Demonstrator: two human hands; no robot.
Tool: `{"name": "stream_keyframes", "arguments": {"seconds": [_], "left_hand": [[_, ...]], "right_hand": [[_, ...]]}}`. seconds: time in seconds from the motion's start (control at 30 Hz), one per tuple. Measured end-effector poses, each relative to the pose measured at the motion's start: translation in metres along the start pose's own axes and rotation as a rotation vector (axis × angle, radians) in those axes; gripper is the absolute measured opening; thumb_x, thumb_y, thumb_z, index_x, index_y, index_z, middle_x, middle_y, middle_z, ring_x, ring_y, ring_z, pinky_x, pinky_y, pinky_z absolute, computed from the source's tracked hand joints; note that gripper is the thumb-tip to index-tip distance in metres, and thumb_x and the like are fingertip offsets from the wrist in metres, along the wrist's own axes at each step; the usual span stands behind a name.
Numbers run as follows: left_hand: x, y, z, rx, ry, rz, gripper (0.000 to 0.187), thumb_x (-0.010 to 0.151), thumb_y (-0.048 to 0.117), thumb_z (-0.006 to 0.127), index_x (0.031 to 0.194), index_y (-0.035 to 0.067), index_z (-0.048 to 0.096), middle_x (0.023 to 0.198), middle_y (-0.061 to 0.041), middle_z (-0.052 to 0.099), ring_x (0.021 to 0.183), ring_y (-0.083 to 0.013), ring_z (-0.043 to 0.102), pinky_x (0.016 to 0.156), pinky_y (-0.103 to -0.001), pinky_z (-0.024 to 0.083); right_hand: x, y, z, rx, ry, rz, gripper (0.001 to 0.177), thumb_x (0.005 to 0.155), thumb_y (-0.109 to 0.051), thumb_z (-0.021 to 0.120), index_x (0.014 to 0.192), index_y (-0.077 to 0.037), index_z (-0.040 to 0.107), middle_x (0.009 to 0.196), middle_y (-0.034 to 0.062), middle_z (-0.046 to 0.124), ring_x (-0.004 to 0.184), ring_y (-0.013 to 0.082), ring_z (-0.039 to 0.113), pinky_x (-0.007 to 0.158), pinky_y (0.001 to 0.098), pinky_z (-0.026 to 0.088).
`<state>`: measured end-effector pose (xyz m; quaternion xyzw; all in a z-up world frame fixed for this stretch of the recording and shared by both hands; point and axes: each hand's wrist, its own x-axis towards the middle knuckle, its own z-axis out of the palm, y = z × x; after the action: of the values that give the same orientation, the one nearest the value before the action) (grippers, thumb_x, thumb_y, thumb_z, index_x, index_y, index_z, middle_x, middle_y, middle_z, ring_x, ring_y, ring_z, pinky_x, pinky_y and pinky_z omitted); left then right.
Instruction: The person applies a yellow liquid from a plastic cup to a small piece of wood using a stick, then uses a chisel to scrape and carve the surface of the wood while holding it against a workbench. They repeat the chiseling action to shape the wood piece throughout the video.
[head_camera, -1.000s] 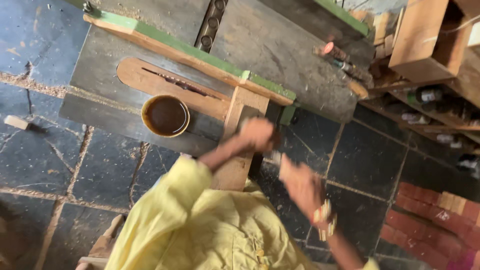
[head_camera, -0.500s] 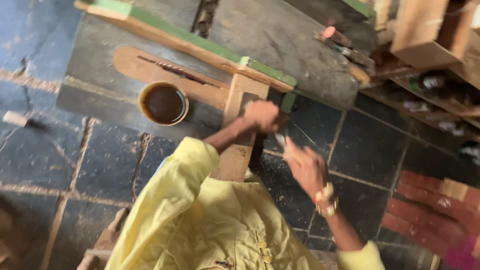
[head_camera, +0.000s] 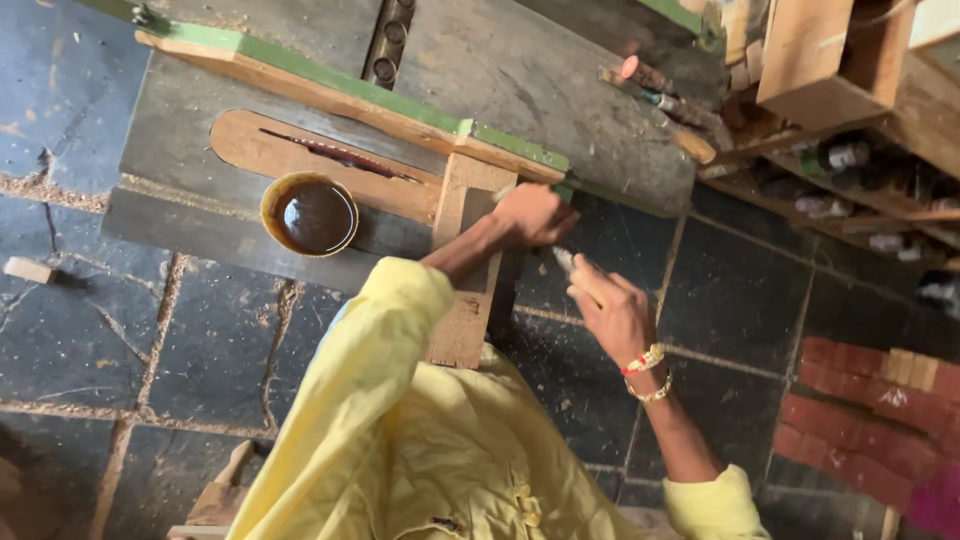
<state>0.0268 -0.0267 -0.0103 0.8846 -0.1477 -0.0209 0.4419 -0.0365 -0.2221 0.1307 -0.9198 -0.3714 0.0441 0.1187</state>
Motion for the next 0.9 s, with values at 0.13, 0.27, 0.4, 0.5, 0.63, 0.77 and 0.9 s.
{"name": "stream_keyframes", "arguments": {"seconds": [0.13, 0.27, 0.4, 0.5, 0.63, 0.77, 0.9], "left_hand": [[-0.012, 0.03, -0.023, 0.032, 0.334, 0.171, 0.022, 0.098, 0.029, 0.069, 0.102, 0.008, 0.072, 0.099, -0.014, 0.07, 0.096, -0.0335, 0.067, 0.086, -0.048, 0.053], [-0.077, 0.066, -0.049, -0.035, 0.786, 0.224, 0.049, 0.087, 0.023, 0.077, 0.127, 0.001, 0.061, 0.13, -0.018, 0.062, 0.124, -0.0363, 0.055, 0.102, -0.048, 0.042], [-0.121, 0.06, -0.097, -0.805, 0.391, -0.037, 0.062, 0.095, 0.036, 0.079, 0.14, 0.001, 0.055, 0.137, -0.015, 0.066, 0.132, -0.0269, 0.062, 0.111, -0.043, 0.048], [-0.14, 0.066, -0.122, -0.631, -0.017, -0.161, 0.051, 0.087, 0.036, 0.081, 0.127, 0.007, 0.072, 0.118, -0.011, 0.077, 0.108, -0.0169, 0.072, 0.093, -0.035, 0.057], [-0.148, 0.087, -0.138, -0.71, -0.001, -0.219, 0.028, 0.091, 0.026, 0.076, 0.111, 0.007, 0.079, 0.095, -0.005, 0.081, 0.082, -0.0092, 0.074, 0.073, -0.028, 0.061], [-0.155, 0.099, -0.154, -0.711, -0.02, -0.215, 0.024, 0.09, 0.02, 0.076, 0.11, 0.006, 0.079, 0.086, -0.002, 0.08, 0.076, -0.0059, 0.07, 0.068, -0.025, 0.059], [-0.163, 0.104, -0.166, -0.621, -0.046, -0.2, 0.026, 0.09, 0.016, 0.073, 0.113, 0.007, 0.08, 0.081, -0.002, 0.079, 0.069, -0.0063, 0.064, 0.062, -0.026, 0.054]], "right_hand": [[-0.01, -0.008, -0.019, 0.073, 0.085, 0.117, 0.046, 0.086, -0.017, 0.082, 0.13, -0.008, 0.071, 0.092, 0.0152, 0.074, 0.077, 0.0293, 0.07, 0.068, 0.0404, 0.056], [-0.06, -0.024, -0.032, 0.04, 0.202, 0.072, 0.052, 0.082, -0.015, 0.085, 0.129, -0.002, 0.069, 0.104, 0.017, 0.074, 0.087, 0.0287, 0.074, 0.075, 0.0375, 0.059], [-0.085, -0.028, -0.033, 0.028, 0.305, -0.002, 0.052, 0.078, -0.012, 0.088, 0.125, 0.0, 0.07, 0.11, 0.0168, 0.075, 0.095, 0.0278, 0.075, 0.081, 0.0352, 0.061], [-0.094, -0.029, -0.038, 0.032, 0.352, -0.034, 0.051, 0.078, -0.012, 0.089, 0.123, -0.001, 0.07, 0.112, 0.0168, 0.075, 0.097, 0.0278, 0.075, 0.083, 0.0351, 0.062], [-0.097, -0.028, -0.044, 0.045, 0.386, -0.102, 0.051, 0.076, -0.013, 0.09, 0.122, 0.0, 0.071, 0.108, 0.0171, 0.074, 0.095, 0.0275, 0.075, 0.081, 0.0353, 0.062], [-0.098, -0.026, -0.049, 0.009, 0.404, -0.159, 0.053, 0.076, -0.014, 0.092, 0.122, -0.002, 0.071, 0.108, 0.0165, 0.074, 0.092, 0.0277, 0.075, 0.078, 0.0358, 0.062], [-0.101, -0.024, -0.051, -0.008, 0.427, -0.182, 0.055, 0.075, -0.016, 0.093, 0.123, -0.004, 0.07, 0.106, 0.0154, 0.074, 0.09, 0.028, 0.074, 0.077, 0.0373, 0.062]]}}
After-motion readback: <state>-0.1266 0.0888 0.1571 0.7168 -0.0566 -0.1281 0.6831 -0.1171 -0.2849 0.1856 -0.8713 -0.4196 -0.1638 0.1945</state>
